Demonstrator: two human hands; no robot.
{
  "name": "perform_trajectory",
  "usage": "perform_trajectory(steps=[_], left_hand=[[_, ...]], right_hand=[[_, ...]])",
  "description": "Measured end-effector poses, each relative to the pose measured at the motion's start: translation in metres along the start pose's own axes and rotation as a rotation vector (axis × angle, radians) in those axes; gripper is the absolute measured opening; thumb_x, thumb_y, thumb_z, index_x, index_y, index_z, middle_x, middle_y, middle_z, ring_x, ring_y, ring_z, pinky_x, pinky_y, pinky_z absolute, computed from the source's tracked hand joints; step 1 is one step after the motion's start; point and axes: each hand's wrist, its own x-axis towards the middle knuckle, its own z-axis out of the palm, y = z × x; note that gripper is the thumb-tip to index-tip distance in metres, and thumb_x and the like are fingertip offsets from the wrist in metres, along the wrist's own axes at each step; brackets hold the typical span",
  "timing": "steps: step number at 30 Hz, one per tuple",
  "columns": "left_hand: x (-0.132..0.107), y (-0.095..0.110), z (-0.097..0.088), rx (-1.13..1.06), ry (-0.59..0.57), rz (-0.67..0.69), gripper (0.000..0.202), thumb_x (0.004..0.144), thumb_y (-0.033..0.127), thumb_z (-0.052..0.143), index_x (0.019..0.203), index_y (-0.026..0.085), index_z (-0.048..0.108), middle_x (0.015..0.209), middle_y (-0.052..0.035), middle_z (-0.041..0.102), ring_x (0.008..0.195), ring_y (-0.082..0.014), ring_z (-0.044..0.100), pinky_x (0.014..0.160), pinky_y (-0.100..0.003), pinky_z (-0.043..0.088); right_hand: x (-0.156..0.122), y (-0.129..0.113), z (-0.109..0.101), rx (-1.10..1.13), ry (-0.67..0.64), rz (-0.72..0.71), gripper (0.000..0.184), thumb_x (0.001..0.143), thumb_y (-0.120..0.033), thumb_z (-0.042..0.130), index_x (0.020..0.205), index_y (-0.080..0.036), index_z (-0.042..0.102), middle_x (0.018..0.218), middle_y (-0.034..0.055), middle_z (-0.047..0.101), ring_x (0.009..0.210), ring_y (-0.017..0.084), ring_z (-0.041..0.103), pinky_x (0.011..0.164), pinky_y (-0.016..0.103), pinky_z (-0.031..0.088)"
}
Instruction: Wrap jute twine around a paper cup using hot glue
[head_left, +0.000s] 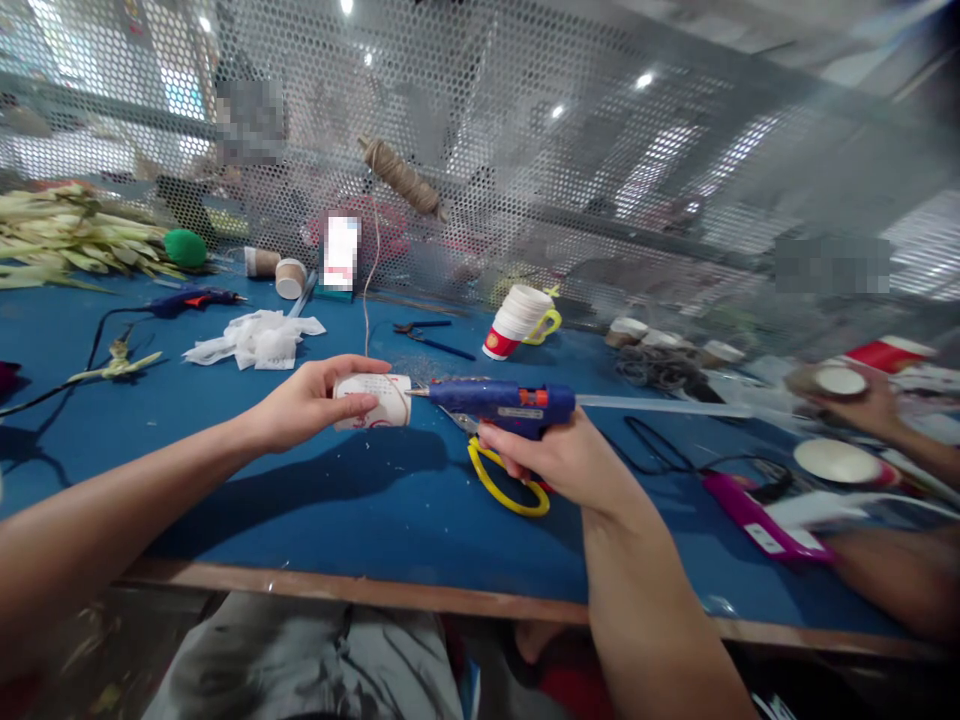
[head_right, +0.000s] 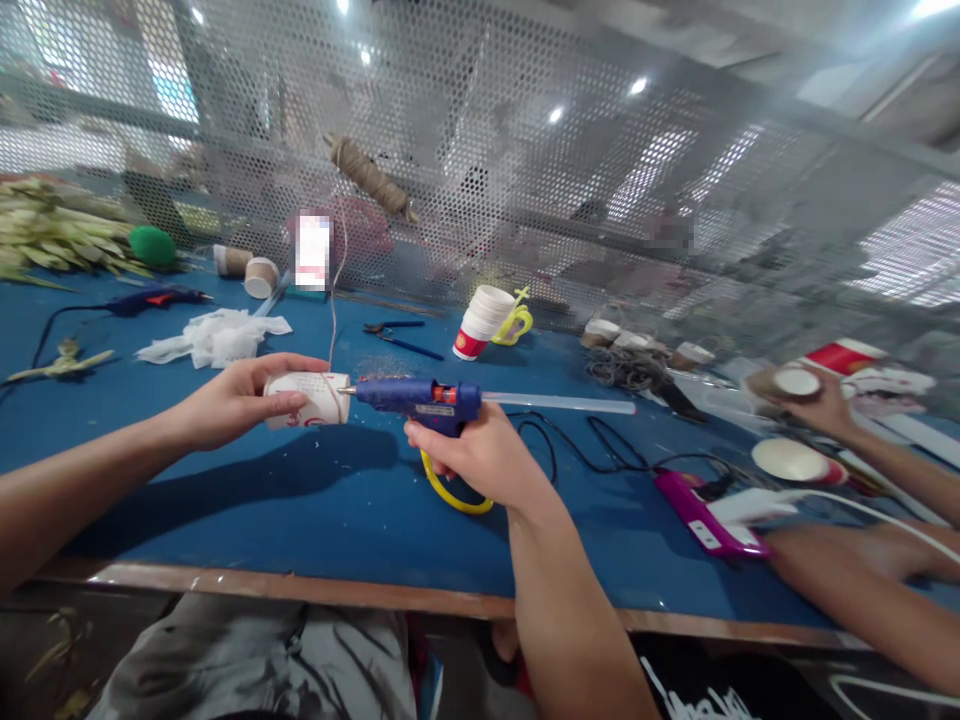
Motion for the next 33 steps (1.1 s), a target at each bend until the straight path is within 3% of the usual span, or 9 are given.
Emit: perform_trajectory(steps=[8, 20, 33], left_hand=[[0.0015, -0.0031, -0.0020, -0.151, 0.004, -0.029, 0.049, 0.070, 0.030, 0.068, 0.113, 0.011, 0.055, 0.095, -0.0098, 0.068, 0.069, -0.0130, 0.064, 0.062, -0.023, 0.049], [-0.0067, 0.0051, 0.0038, 0.101, -0.068, 0.104, 0.047, 0.074, 0.030, 0.062, 0.116, 0.013, 0.052, 0.099, -0.0084, 0.067, 0.079, -0.0153, 0.064, 0.070, -0.025, 0.052], [-0.0060, 0.0030, 0.0025, 0.135, -0.071, 0.167, 0.045, 0.076, 0.029, 0.061, 0.117, 0.013, 0.052, 0.099, -0.0078, 0.067, 0.076, -0.0130, 0.063, 0.066, -0.020, 0.051]], right_hand=[[-0.0018, -0.0005, -0.0015, 0.034, -0.026, -0.010, 0.020, 0.073, -0.031, 0.060, 0.062, -0.014, 0.058, 0.041, -0.0031, 0.049, 0.037, 0.008, 0.045, 0.037, 0.019, 0.038], [0.0001, -0.0038, -0.0003, 0.110, 0.046, -0.001, 0.020, 0.072, -0.030, 0.061, 0.061, -0.015, 0.055, 0.039, -0.0042, 0.048, 0.034, 0.006, 0.043, 0.034, 0.019, 0.036], [0.0006, -0.0016, -0.0011, 0.150, 0.037, -0.014, 0.018, 0.071, -0.029, 0.060, 0.061, -0.015, 0.055, 0.040, -0.0048, 0.048, 0.034, 0.006, 0.043, 0.036, 0.019, 0.037]])
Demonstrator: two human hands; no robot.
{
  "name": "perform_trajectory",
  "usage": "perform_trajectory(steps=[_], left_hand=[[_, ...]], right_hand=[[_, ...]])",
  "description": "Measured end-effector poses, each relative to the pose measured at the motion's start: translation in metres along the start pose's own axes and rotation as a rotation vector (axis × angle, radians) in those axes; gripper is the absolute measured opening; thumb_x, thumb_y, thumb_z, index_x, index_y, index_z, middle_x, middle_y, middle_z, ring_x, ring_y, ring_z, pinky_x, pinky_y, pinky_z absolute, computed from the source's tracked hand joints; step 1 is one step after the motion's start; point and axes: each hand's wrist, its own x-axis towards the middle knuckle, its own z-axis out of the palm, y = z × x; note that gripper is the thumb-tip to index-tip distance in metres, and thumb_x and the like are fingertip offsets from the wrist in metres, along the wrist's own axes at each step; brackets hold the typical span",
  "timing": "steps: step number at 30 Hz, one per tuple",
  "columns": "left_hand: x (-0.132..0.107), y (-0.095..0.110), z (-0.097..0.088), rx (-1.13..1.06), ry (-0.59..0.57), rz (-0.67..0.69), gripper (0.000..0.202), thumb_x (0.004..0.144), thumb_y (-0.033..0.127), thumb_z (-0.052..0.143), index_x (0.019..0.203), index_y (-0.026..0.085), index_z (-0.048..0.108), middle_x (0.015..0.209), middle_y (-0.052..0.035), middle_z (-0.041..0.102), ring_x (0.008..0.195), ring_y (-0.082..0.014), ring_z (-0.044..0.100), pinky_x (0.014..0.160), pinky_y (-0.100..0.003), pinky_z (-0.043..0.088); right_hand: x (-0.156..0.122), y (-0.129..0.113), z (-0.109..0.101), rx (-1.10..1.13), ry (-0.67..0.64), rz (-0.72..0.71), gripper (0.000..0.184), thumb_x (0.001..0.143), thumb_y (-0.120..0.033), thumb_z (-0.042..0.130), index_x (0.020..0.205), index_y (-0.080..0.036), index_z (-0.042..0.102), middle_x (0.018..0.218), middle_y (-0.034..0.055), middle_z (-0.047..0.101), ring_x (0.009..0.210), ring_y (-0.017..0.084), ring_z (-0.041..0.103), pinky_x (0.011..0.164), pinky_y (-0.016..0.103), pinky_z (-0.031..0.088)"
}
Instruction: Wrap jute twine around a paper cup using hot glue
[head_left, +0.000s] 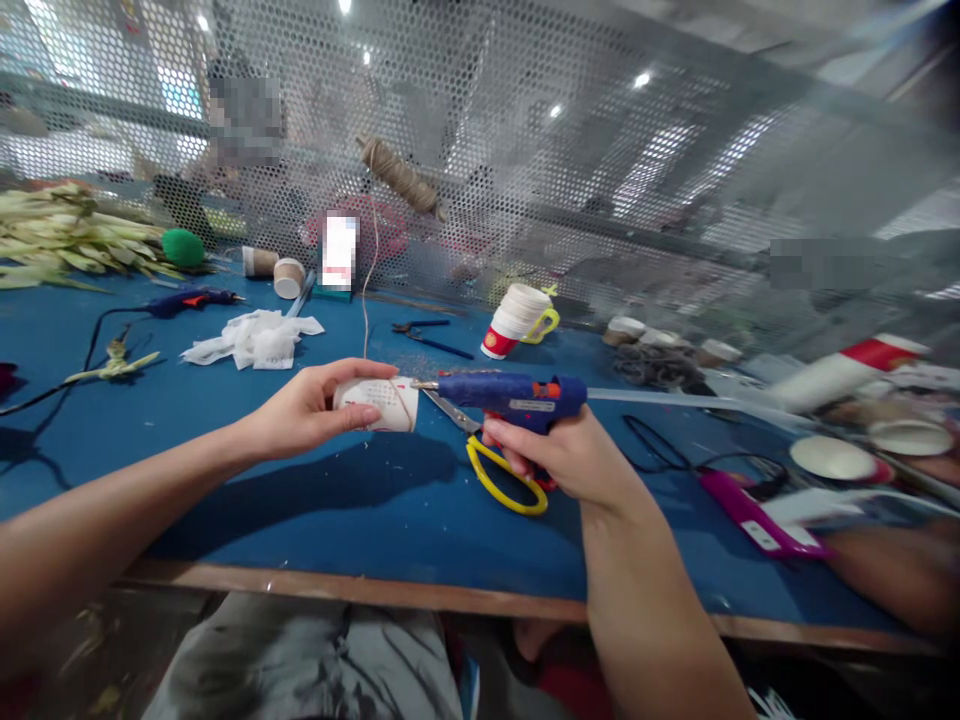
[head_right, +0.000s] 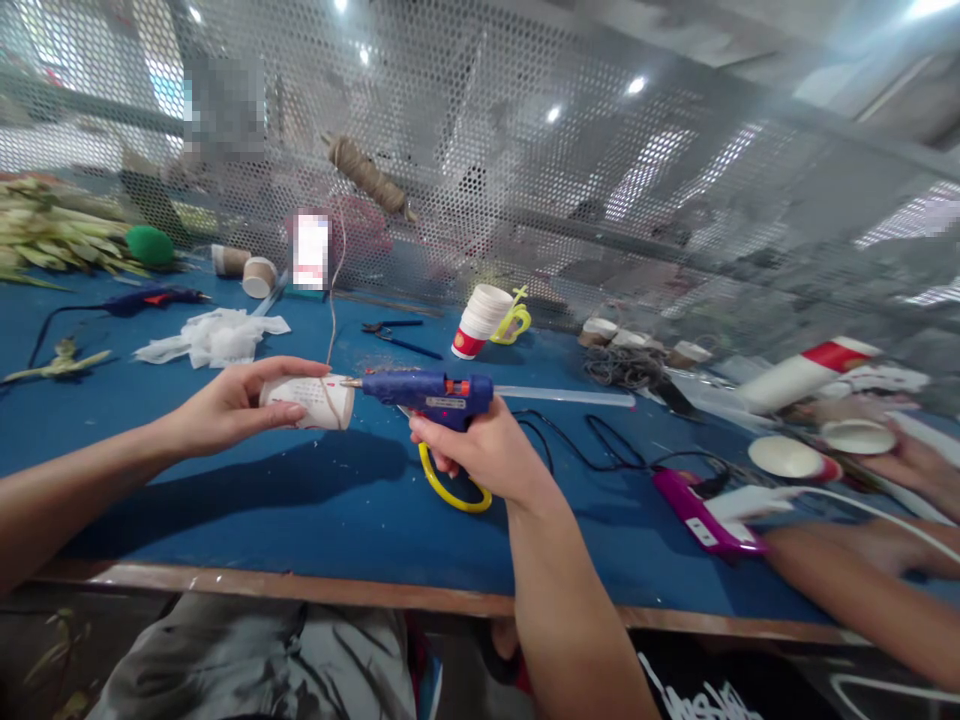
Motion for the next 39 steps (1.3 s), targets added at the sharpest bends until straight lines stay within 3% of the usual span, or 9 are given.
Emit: perform_trajectory(steps=[8, 30, 39], left_hand=[[-0.0007, -0.0005, 0.0003, -0.037, 0.011, -0.007, 0.045, 0.075, 0.028, 0.062, 0.116, 0.013, 0.053, 0.098, -0.0070, 0.067, 0.075, -0.0116, 0.063, 0.066, -0.018, 0.050], [0.0046, -0.0033, 0.0001, -0.462, 0.080, -0.220, 0.047, 0.065, 0.025, 0.072, 0.109, 0.012, 0.058, 0.094, -0.0082, 0.069, 0.068, -0.0132, 0.065, 0.063, -0.023, 0.051], [0.0015, -0.0024, 0.0006, -0.236, 0.050, -0.145, 0.051, 0.068, 0.032, 0.069, 0.113, 0.013, 0.056, 0.097, -0.0097, 0.068, 0.072, -0.0145, 0.065, 0.065, -0.022, 0.051]], right_hand=[[-0.0008, -0.0007, 0.0016, 0.027, -0.004, -0.001, 0.016, 0.071, -0.028, 0.061, 0.066, -0.015, 0.056, 0.042, -0.0052, 0.048, 0.035, 0.006, 0.043, 0.036, 0.019, 0.038], [-0.0054, 0.0023, -0.0017, -0.065, -0.058, 0.017, 0.016, 0.072, -0.026, 0.060, 0.063, -0.013, 0.059, 0.041, -0.0033, 0.049, 0.036, 0.007, 0.045, 0.036, 0.018, 0.036], [-0.0037, 0.0008, -0.0016, -0.064, -0.030, -0.005, 0.018, 0.072, -0.029, 0.060, 0.063, -0.014, 0.057, 0.040, -0.0032, 0.049, 0.035, 0.006, 0.042, 0.035, 0.019, 0.036]])
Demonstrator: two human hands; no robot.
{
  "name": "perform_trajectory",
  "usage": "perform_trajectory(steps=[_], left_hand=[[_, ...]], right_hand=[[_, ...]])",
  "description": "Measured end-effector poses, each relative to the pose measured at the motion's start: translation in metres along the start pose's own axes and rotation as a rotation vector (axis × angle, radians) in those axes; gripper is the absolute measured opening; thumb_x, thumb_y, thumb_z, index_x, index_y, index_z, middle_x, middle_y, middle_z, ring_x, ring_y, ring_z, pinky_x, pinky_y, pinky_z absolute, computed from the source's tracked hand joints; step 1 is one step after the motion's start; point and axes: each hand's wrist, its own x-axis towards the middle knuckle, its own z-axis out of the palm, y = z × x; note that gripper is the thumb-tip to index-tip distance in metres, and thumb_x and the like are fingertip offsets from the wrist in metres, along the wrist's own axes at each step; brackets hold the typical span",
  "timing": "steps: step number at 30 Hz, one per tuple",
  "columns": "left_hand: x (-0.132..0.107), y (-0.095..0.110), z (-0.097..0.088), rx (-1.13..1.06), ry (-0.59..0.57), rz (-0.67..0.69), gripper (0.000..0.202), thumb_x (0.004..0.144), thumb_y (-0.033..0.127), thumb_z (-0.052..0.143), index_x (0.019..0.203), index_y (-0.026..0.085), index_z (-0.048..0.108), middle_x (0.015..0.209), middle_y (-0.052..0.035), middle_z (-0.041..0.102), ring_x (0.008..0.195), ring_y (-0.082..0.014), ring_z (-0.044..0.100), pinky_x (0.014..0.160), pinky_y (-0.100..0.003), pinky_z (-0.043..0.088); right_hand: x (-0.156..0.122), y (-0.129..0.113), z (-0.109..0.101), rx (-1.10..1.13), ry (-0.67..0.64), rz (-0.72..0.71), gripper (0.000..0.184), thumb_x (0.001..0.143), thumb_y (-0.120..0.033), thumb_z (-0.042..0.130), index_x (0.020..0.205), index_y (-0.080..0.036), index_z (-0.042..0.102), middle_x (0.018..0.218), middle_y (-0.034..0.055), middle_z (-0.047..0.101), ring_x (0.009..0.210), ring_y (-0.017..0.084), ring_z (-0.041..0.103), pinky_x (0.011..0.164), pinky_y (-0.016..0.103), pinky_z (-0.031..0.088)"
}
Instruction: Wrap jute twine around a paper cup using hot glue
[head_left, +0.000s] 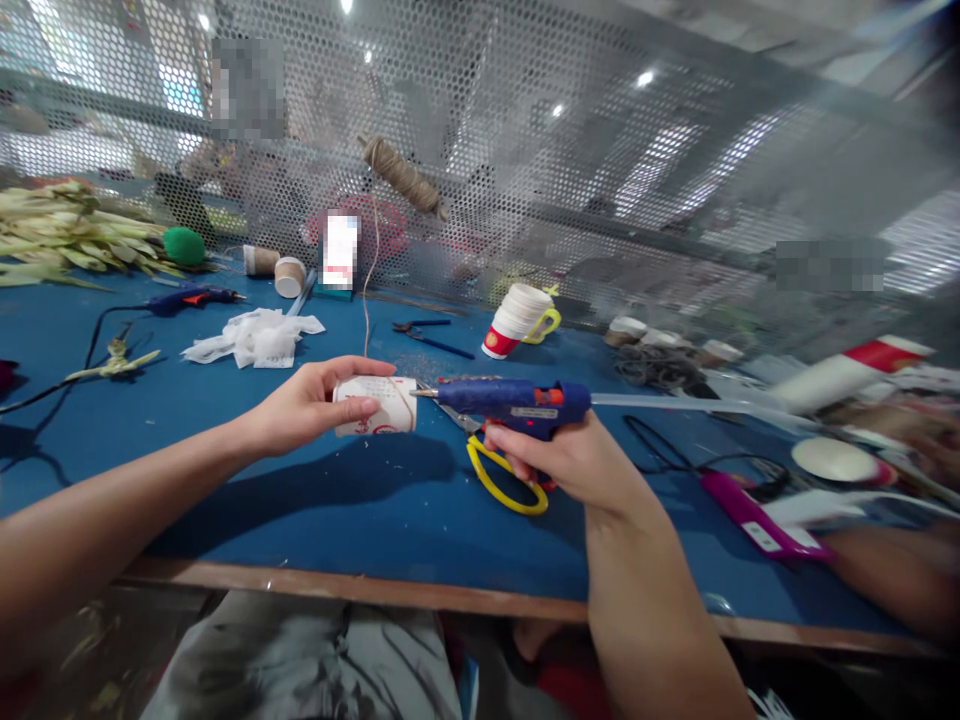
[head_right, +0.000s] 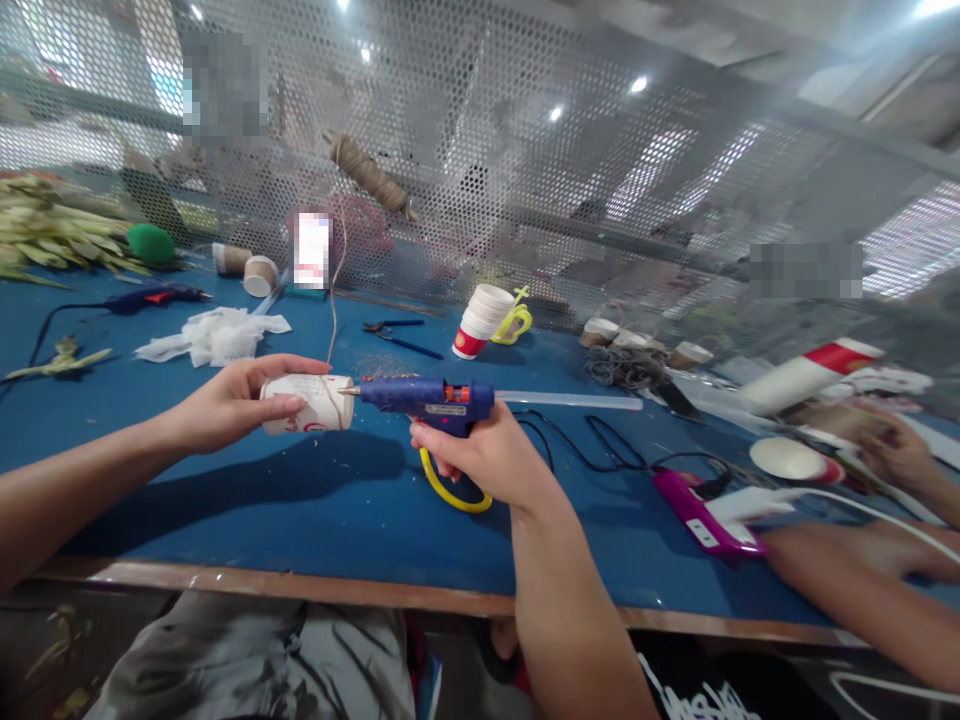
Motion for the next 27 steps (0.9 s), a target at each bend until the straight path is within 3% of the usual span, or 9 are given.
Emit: perform_trajectory(steps=[5, 13, 19, 27], left_hand=[[-0.0043, 0.0035, 0.0042, 0.103, -0.030, 0.065, 0.047, 0.071, 0.031, 0.066, 0.114, 0.013, 0.054, 0.099, -0.0089, 0.068, 0.078, -0.0157, 0.065, 0.068, -0.023, 0.052], [-0.0058, 0.0024, 0.0035, 0.224, -0.036, 0.142, 0.045, 0.074, 0.030, 0.063, 0.114, 0.013, 0.055, 0.095, -0.0072, 0.068, 0.071, -0.0121, 0.062, 0.063, -0.019, 0.049], [-0.0028, 0.0016, 0.0015, 0.106, -0.021, 0.082, 0.047, 0.073, 0.030, 0.064, 0.115, 0.013, 0.053, 0.101, -0.0092, 0.067, 0.077, -0.0145, 0.065, 0.066, -0.021, 0.051], [0.0017, -0.0030, -0.0026, -0.063, -0.003, 0.018, 0.049, 0.069, 0.029, 0.069, 0.114, 0.013, 0.055, 0.097, -0.0093, 0.068, 0.071, -0.0133, 0.065, 0.064, -0.021, 0.052]], right_hand=[[0.0002, -0.0020, 0.0000, 0.013, 0.017, 0.004, 0.018, 0.073, -0.031, 0.059, 0.064, -0.014, 0.057, 0.040, -0.0041, 0.048, 0.035, 0.006, 0.042, 0.034, 0.019, 0.036], [0.0015, -0.0026, 0.0004, 0.046, 0.022, 0.010, 0.019, 0.071, -0.031, 0.061, 0.063, -0.015, 0.056, 0.040, -0.0045, 0.048, 0.034, 0.006, 0.041, 0.034, 0.018, 0.035], [-0.0003, 0.0003, -0.0006, 0.022, -0.006, 0.002, 0.018, 0.073, -0.030, 0.060, 0.064, -0.014, 0.057, 0.040, -0.0039, 0.049, 0.035, 0.006, 0.042, 0.035, 0.019, 0.036], [-0.0022, 0.0032, -0.0028, 0.005, -0.052, 0.041, 0.018, 0.072, -0.031, 0.062, 0.066, -0.014, 0.059, 0.041, -0.0029, 0.049, 0.036, 0.008, 0.045, 0.035, 0.020, 0.037]])
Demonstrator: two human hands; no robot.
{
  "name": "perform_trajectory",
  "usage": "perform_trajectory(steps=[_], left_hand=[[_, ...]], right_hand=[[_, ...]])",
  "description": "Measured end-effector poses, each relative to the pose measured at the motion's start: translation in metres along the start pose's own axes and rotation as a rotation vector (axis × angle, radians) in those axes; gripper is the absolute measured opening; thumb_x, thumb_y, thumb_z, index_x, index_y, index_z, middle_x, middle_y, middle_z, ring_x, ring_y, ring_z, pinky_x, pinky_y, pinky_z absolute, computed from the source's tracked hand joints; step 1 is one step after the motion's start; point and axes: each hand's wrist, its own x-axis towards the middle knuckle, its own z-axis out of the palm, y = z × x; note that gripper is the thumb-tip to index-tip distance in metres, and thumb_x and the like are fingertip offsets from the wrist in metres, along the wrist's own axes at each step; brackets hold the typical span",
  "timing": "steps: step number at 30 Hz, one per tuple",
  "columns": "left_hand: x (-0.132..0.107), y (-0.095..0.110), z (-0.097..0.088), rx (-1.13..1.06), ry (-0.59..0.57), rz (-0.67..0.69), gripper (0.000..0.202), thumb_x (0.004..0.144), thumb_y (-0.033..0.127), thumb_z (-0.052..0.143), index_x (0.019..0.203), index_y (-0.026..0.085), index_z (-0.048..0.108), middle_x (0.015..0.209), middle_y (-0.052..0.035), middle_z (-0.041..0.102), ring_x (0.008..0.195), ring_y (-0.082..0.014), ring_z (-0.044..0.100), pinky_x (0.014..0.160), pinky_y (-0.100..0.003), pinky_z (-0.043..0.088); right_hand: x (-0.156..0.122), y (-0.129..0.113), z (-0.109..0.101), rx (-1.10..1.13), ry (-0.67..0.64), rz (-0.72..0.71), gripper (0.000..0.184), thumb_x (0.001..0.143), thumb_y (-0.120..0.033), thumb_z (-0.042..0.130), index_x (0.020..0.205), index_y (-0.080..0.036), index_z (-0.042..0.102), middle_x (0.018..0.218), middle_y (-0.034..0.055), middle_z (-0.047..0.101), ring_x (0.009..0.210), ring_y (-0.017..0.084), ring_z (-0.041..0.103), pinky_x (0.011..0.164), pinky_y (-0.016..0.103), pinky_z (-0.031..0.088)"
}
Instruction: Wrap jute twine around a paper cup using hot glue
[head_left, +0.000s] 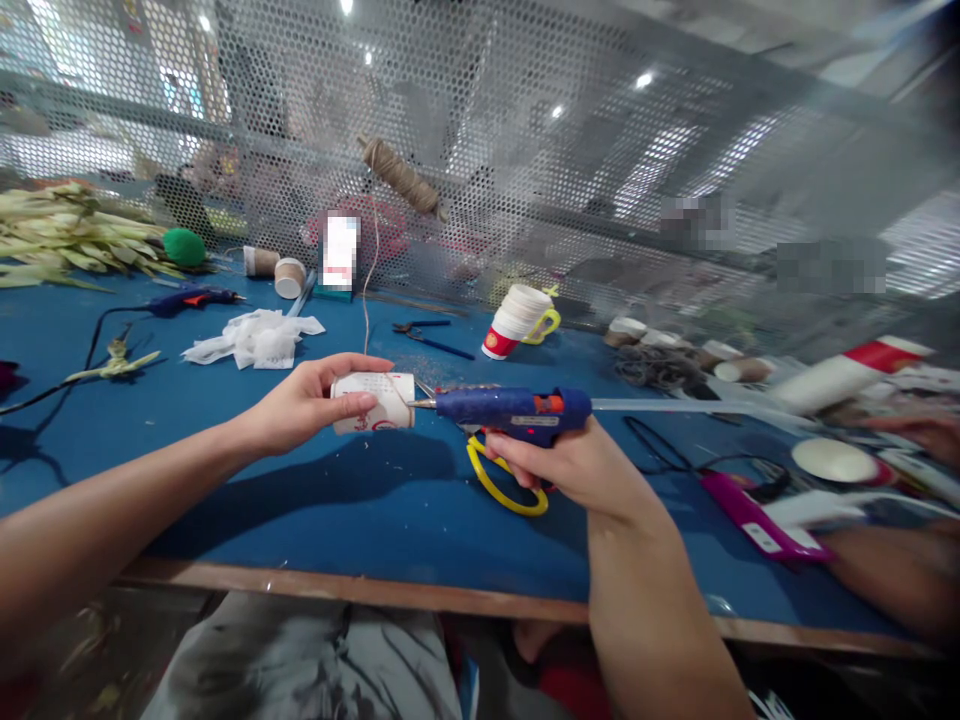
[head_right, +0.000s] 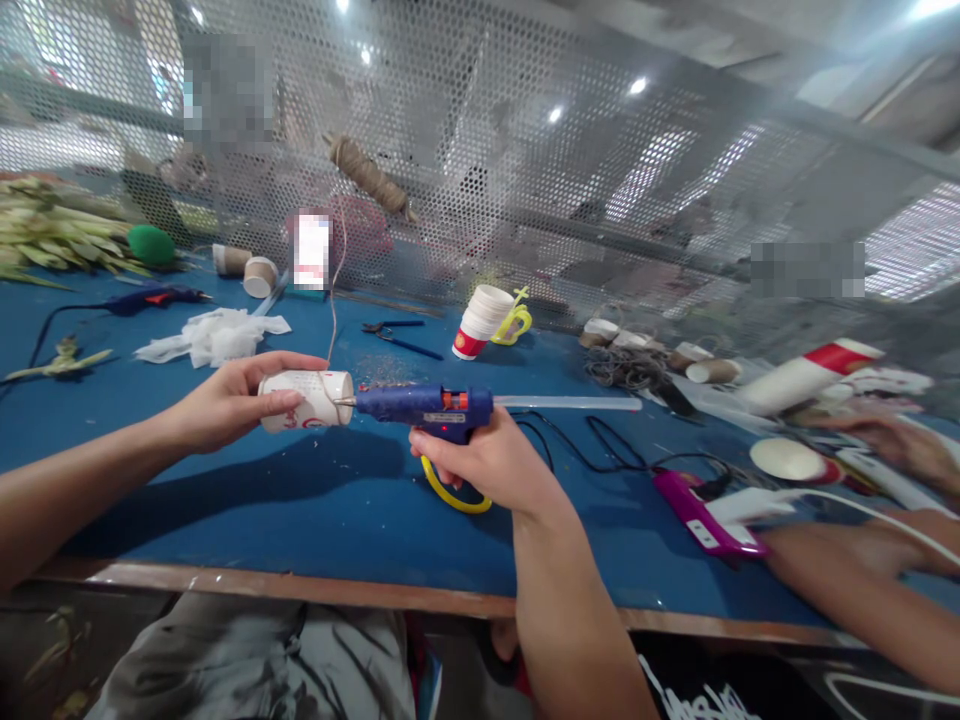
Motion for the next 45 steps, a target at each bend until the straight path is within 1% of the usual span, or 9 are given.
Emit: perform_trajectory(steps=[4, 11, 16, 20, 23, 27, 32, 38, 45], left_hand=[[-0.0002, 0.0009, 0.0009, 0.004, 0.003, 0.010, 0.049, 0.070, 0.030, 0.069, 0.114, 0.013, 0.055, 0.097, -0.0099, 0.068, 0.071, -0.0139, 0.065, 0.064, -0.022, 0.053], [-0.0054, 0.0052, 0.0062, 0.164, -0.026, 0.058, 0.047, 0.072, 0.030, 0.066, 0.114, 0.013, 0.054, 0.102, -0.0094, 0.067, 0.078, -0.0150, 0.065, 0.068, -0.021, 0.052], [-0.0077, 0.0058, 0.0073, 0.219, -0.033, 0.085, 0.045, 0.073, 0.031, 0.065, 0.114, 0.014, 0.054, 0.100, -0.0081, 0.068, 0.077, -0.0139, 0.064, 0.067, -0.020, 0.051], [-0.0052, 0.0045, 0.0056, 0.127, -0.020, 0.034, 0.047, 0.071, 0.031, 0.067, 0.113, 0.013, 0.056, 0.098, -0.0086, 0.068, 0.075, -0.0151, 0.065, 0.066, -0.022, 0.052], [-0.0020, 0.0027, 0.0043, -0.007, 0.001, -0.028, 0.049, 0.068, 0.030, 0.070, 0.112, 0.012, 0.056, 0.096, -0.0099, 0.069, 0.071, -0.0146, 0.065, 0.063, -0.021, 0.052], [-0.0001, 0.0033, 0.0053, -0.185, 0.036, -0.102, 0.044, 0.067, 0.024, 0.071, 0.107, 0.010, 0.058, 0.095, -0.0112, 0.069, 0.068, -0.0141, 0.066, 0.061, -0.022, 0.052], [-0.0001, 0.0054, 0.0070, -0.244, 0.045, -0.128, 0.043, 0.065, 0.022, 0.073, 0.104, 0.010, 0.058, 0.089, -0.0085, 0.070, 0.067, -0.0130, 0.065, 0.060, -0.021, 0.052], [-0.0002, 0.0012, 0.0041, -0.049, 0.029, -0.047, 0.049, 0.067, 0.029, 0.071, 0.111, 0.012, 0.057, 0.093, -0.0095, 0.069, 0.068, -0.0130, 0.065, 0.060, -0.020, 0.050], [-0.0057, 0.0030, 0.0066, 0.137, -0.020, 0.026, 0.049, 0.072, 0.031, 0.066, 0.115, 0.013, 0.053, 0.098, -0.0083, 0.067, 0.077, -0.0143, 0.064, 0.069, -0.023, 0.052]], right_hand=[[-0.0003, -0.0020, 0.0001, -0.005, 0.010, 0.008, 0.018, 0.071, -0.031, 0.062, 0.065, -0.014, 0.060, 0.040, -0.0027, 0.049, 0.036, 0.008, 0.045, 0.034, 0.020, 0.037], [0.0018, -0.0026, 0.0004, 0.003, 0.052, -0.031, 0.019, 0.073, -0.030, 0.060, 0.062, -0.014, 0.058, 0.039, -0.0030, 0.049, 0.035, 0.006, 0.041, 0.035, 0.020, 0.037], [0.0019, -0.0049, 0.0012, 0.015, 0.069, -0.029, 0.020, 0.073, -0.032, 0.060, 0.063, -0.015, 0.058, 0.040, -0.0036, 0.049, 0.034, 0.006, 0.041, 0.034, 0.019, 0.036], [0.0008, -0.0030, 0.0000, -0.009, 0.068, -0.038, 0.021, 0.073, -0.032, 0.061, 0.063, -0.014, 0.059, 0.040, -0.0032, 0.049, 0.035, 0.006, 0.042, 0.036, 0.020, 0.038], [-0.0001, -0.0004, -0.0017, -0.012, 0.021, -0.039, 0.020, 0.073, -0.032, 0.062, 0.065, -0.014, 0.060, 0.040, -0.0028, 0.050, 0.036, 0.008, 0.044, 0.036, 0.021, 0.040], [-0.0007, 0.0002, -0.0023, -0.004, 0.001, -0.023, 0.019, 0.072, -0.032, 0.062, 0.064, -0.015, 0.061, 0.039, -0.0032, 0.048, 0.034, 0.007, 0.043, 0.034, 0.020, 0.037], [-0.0015, -0.0018, -0.0020, -0.007, -0.006, -0.006, 0.017, 0.072, -0.030, 0.063, 0.065, -0.014, 0.061, 0.039, -0.0032, 0.049, 0.035, 0.007, 0.043, 0.035, 0.020, 0.038], [0.0005, -0.0014, -0.0027, -0.019, 0.021, -0.026, 0.018, 0.072, -0.030, 0.061, 0.064, -0.015, 0.059, 0.040, -0.0030, 0.049, 0.035, 0.008, 0.044, 0.036, 0.020, 0.038], [0.0028, -0.0019, -0.0009, -0.015, 0.067, -0.034, 0.019, 0.073, -0.030, 0.060, 0.063, -0.014, 0.058, 0.040, -0.0036, 0.049, 0.035, 0.006, 0.042, 0.036, 0.019, 0.039]])
